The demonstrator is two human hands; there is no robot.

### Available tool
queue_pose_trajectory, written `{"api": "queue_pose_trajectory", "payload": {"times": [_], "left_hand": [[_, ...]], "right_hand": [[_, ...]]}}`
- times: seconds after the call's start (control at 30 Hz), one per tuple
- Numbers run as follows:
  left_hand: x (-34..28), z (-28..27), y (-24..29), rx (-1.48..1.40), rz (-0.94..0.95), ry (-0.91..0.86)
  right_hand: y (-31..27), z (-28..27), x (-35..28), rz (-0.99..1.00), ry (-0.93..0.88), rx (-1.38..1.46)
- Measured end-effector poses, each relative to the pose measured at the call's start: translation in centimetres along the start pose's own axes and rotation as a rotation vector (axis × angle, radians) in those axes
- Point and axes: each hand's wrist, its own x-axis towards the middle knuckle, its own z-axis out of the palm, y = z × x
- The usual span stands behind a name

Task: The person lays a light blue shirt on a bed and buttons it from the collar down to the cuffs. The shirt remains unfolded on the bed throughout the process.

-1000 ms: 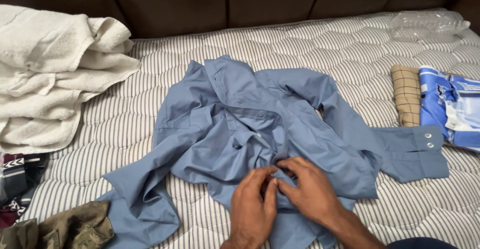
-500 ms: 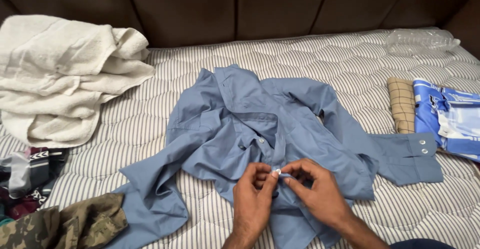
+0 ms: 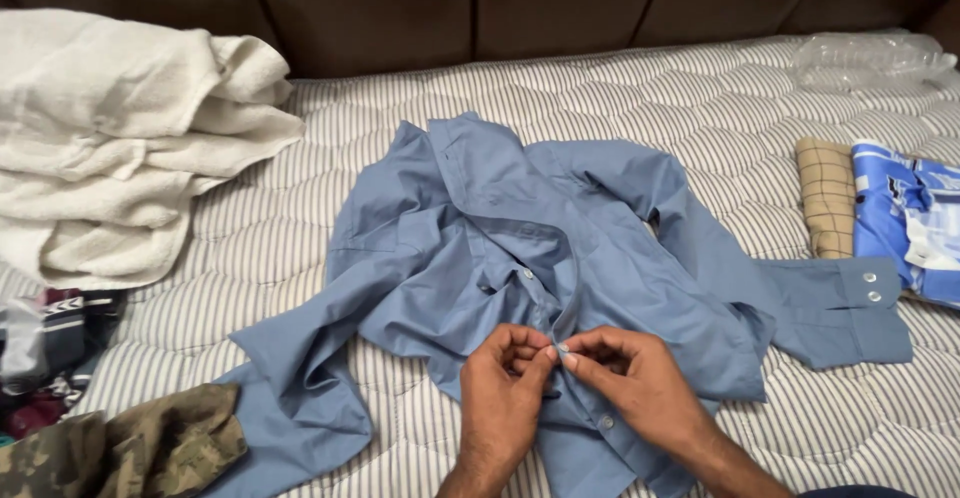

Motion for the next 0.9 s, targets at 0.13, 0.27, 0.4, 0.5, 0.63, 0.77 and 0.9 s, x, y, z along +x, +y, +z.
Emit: {"api": "queue_pose_trajectory", "payload": {"times": [0.13, 0.27, 0.4, 0.5, 0.63, 0.77, 0.9], "left_hand": [[-0.1, 0.5, -0.5, 0.213, -0.037, -0.002], [-0.1, 0.8, -0.1, 0.198, -0.061, -0.008], [-0.1, 1.4, 0.9, 0.244, -0.042, 0.179], [0.1, 1.6, 1.3, 0.304, -0.06, 0.156], [0.4, 1.4, 0.9, 0.308, -0.045, 0.13], [0.4, 1.2, 2.7, 0.519, -0.122, 0.103], [0.2, 0.9, 2.9, 0.48, -0.125, 0.04]], "right_hand": [[0.4, -0.4, 0.5, 0.017, 0.028, 0.065], [0.5, -0.8, 0.9, 0.02, 0.008, 0.066], [0.3, -0.7, 1.2, 0.058, 0.077, -0.072], [-0.1, -0.5, 1.4, 0.098, 0.083, -0.114], [-0.7, -0.4, 1.5, 0.092, 0.083, -0.171], [-0.6, -0.2, 1.5, 0.114, 0.077, -0.235], [0.2, -0.1, 1.4, 0.098, 0.08, -0.174]]}}
